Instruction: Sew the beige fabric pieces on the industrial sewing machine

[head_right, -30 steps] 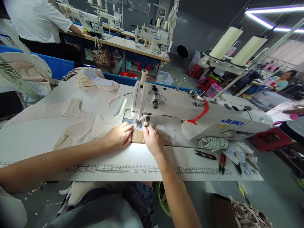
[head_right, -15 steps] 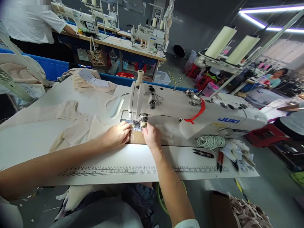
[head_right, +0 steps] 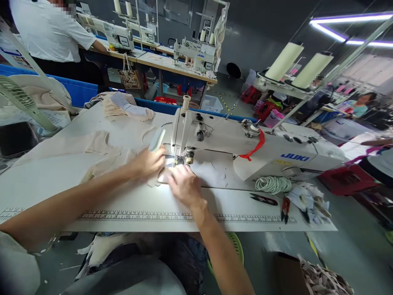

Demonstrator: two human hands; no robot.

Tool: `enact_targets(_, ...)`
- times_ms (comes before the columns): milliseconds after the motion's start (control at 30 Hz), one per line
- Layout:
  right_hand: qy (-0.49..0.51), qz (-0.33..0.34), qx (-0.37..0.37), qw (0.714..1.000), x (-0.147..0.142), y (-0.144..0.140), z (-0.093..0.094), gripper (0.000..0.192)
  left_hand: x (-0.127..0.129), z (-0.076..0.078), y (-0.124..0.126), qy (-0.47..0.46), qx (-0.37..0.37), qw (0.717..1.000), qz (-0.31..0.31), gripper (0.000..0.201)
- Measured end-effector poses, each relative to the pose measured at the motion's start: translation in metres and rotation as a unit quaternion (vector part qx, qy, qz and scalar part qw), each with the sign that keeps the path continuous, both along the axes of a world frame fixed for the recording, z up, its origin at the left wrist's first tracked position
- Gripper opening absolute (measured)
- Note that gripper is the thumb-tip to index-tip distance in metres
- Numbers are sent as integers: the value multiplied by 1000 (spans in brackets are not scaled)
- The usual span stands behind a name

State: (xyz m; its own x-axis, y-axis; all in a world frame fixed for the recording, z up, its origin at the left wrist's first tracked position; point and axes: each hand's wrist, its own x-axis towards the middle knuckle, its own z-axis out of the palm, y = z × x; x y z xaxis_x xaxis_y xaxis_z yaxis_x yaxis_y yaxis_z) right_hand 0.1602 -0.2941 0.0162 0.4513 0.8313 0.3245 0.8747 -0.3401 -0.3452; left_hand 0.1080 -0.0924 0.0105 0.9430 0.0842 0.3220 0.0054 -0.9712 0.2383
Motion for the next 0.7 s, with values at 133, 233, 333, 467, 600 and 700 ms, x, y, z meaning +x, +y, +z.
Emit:
enact_targets(133,-66,139,-31,988,-47,13,-4,76,-9,17,20,154,-29,981,115,18)
enact_targets(233,-70,175,-44,981,-79,15,-15,92,-34,26,32,224,-149,962,45,23)
enact_targets(333,-61,184,-28,981,-109,-2,-25,31,-85,33,45,264,-275,924,-20,33)
enact_targets(467,209,225,38,951,-142,-47,-38,18,-191,35,62,339,-382,859,32,41)
enact_targets(600,596,118,15,794,-156,-85,-75,31,-279,17,57,388,-409,825,41,40)
enact_targets(700,649,-2,70,757,-154,-93,-122,45,-292,-19,39,400,-424,810,64,38)
